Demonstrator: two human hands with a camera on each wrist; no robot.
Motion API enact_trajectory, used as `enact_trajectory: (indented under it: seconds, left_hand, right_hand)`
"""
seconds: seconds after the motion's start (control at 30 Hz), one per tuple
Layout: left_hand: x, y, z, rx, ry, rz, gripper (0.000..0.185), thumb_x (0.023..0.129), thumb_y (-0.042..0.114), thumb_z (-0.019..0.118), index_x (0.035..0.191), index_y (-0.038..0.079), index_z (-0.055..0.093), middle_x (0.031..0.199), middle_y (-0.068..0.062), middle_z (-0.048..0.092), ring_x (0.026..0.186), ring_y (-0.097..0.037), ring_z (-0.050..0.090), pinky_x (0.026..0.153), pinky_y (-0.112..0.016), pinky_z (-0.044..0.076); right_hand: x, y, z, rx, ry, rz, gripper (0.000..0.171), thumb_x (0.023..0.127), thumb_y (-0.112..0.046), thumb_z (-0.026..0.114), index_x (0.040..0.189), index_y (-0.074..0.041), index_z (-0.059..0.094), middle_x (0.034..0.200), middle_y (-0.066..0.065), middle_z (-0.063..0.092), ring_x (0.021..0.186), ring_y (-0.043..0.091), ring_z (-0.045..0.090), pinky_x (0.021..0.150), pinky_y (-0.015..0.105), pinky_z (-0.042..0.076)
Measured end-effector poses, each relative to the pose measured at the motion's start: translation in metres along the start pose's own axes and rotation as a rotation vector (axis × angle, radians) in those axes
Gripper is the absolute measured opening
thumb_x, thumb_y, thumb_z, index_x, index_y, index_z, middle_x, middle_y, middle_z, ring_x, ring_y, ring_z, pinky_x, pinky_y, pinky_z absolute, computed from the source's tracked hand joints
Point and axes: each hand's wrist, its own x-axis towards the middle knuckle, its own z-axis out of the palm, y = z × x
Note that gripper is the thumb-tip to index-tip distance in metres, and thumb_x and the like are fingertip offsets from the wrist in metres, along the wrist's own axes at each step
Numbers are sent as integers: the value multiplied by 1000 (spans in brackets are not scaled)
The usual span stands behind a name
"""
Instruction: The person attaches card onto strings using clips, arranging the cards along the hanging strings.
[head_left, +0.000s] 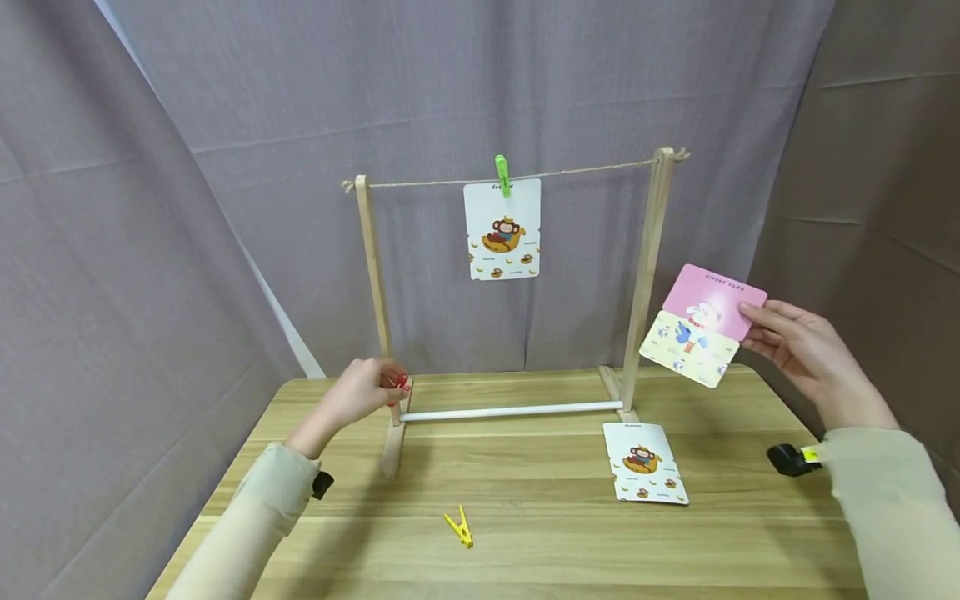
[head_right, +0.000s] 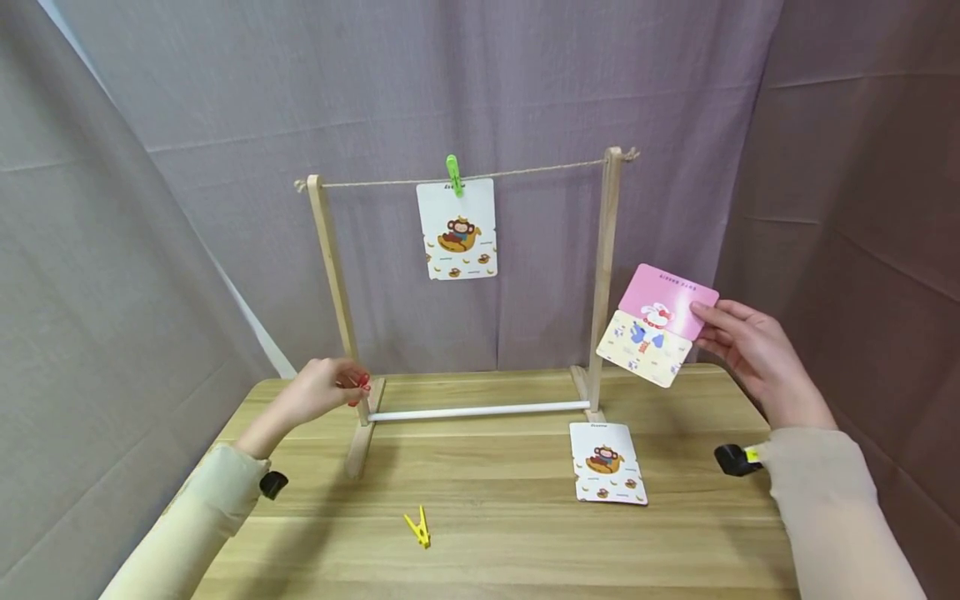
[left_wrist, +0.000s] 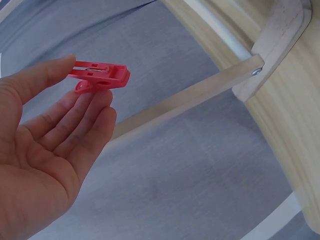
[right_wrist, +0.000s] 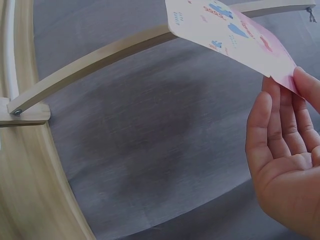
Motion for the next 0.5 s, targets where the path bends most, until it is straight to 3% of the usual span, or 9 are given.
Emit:
enact_trajectory:
  seconds: [0.5]
  left_hand:
    - [15,13,-22,38,16,1,17,89,13,75,102,3,72,87,-2,74,79,-13,70,71,-33,58]
  right_hand:
    - [12,-8,17,6,-23,-24,24,101,6,52,94,-1,74,89,11,75,74,18,72,71,29,60]
